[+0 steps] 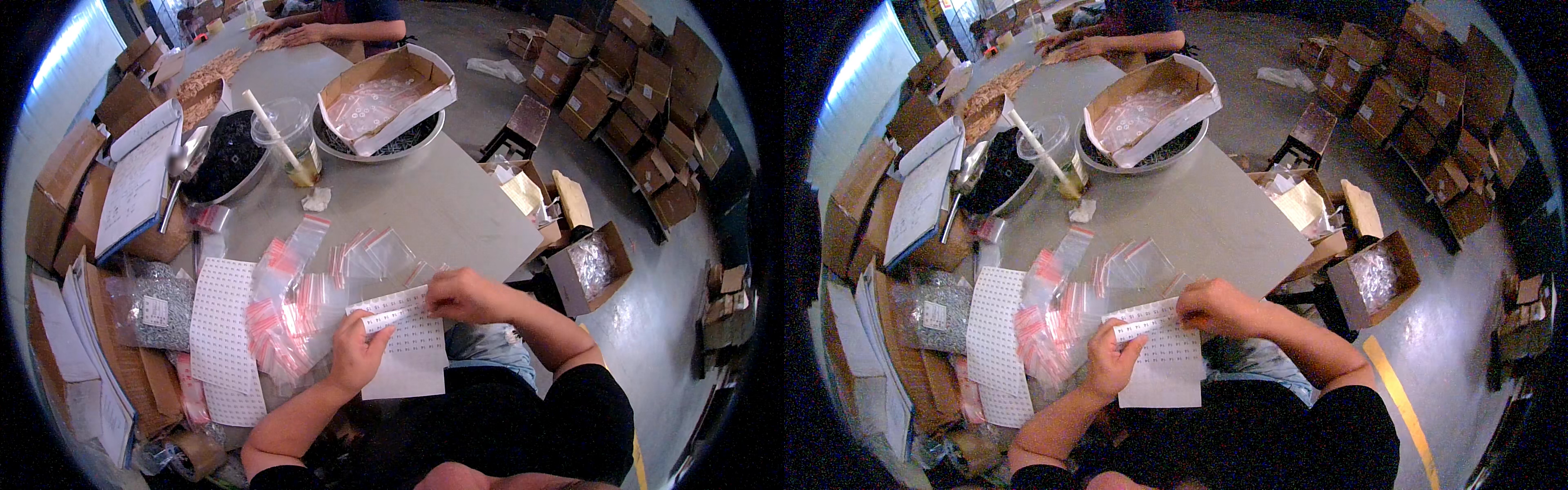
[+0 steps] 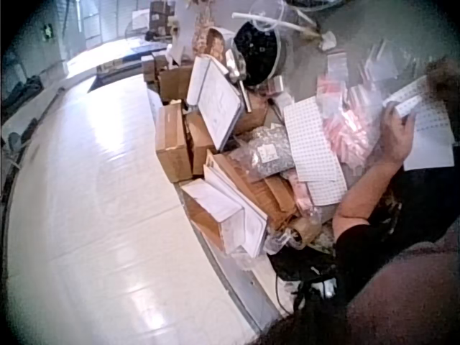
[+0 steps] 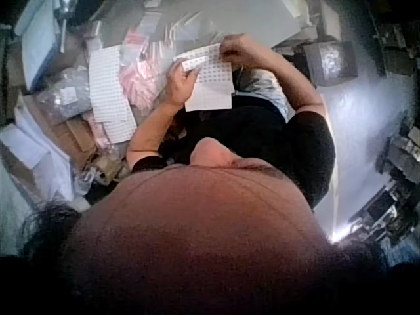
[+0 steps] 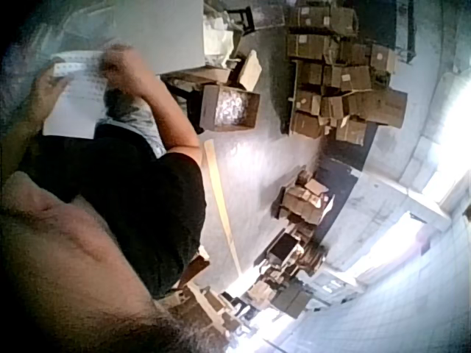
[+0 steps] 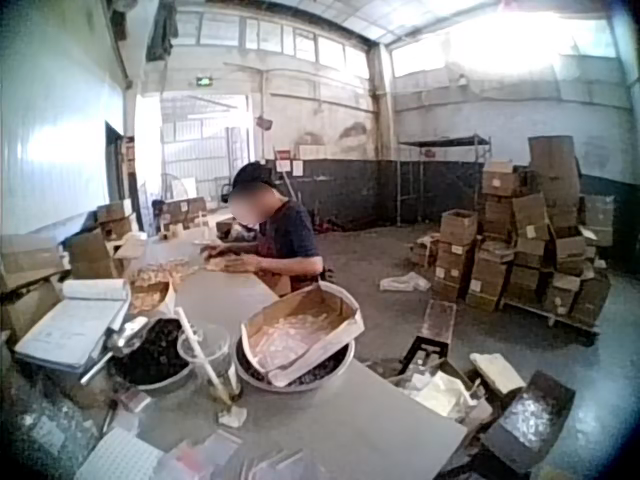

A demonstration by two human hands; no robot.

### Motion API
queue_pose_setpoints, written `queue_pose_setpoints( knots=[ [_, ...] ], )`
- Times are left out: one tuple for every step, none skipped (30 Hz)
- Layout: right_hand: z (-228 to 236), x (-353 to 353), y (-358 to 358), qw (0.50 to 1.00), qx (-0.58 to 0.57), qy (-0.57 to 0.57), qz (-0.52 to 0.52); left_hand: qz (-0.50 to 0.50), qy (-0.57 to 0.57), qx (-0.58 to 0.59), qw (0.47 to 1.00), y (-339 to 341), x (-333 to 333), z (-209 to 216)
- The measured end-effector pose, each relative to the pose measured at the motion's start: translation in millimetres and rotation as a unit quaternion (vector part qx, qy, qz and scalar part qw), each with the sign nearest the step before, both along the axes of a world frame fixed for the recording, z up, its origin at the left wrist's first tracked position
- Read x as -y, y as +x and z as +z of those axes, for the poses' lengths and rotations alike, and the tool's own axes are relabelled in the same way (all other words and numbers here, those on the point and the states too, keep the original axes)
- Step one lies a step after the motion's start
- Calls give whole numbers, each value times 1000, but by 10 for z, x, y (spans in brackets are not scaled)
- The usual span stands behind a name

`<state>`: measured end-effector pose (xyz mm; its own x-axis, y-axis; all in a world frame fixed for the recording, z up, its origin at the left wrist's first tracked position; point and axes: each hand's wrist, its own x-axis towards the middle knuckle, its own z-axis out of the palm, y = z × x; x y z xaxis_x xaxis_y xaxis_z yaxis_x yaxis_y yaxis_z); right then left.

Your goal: The person sits at a table and repeatedly picks small white circular objects from a sheet, placing them into small clear plastic bags. The person handles the bags and objects by hand, organizing them on the table.

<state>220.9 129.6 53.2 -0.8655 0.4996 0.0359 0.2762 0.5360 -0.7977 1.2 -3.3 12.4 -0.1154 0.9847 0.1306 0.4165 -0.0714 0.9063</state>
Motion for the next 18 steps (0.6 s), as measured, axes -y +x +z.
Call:
queue_pose_setpoints(
  knots=[
    [32,-52,50,999,-7,-39,1,-2,5,-13,1000,-3,2,1],
    [37,-143,133,997,-5,-43,-61,-4,11,-26,1000,-8,2,2],
    [58,-245,231,991,0,-47,-123,-6,16,-38,999,-2,3,5],
    [68,-291,279,981,4,-51,-185,-3,23,-41,999,7,7,13],
    [74,-281,293,981,39,-55,-184,1,30,-45,999,17,14,22],
    [130,-266,295,979,72,-58,-184,3,39,-50,998,27,10,31],
    [162,-259,291,976,105,-61,-183,5,38,-52,998,32,12,32],
    [137,-235,257,982,98,-35,-157,7,38,-54,998,33,17,30],
    [88,-173,205,987,92,-7,-133,7,38,-55,998,38,18,31],
    [31,-113,149,990,85,20,-107,4,42,-63,997,35,17,35],
    [-9,-59,109,989,93,49,-108,0,46,-70,997,30,11,42],
    [5,-54,73,984,107,47,-132,-2,48,-79,996,17,14,52],
    [35,-51,45,979,120,44,-157,-4,53,-81,995,12,12,64],
    [53,-58,24,973,134,41,-181,-6,57,-83,995,11,9,75],
    [54,-123,37,971,141,52,-184,-9,63,-84,994,8,7,82],
    [51,-237,67,969,149,64,-186,-10,68,-87,994,5,13,75],
    [59,-313,75,967,155,76,-188,-10,72,-91,993,1,17,60],
    [86,-343,50,966,165,72,-185,-11,78,-94,993,1,12,49]
  ],
)
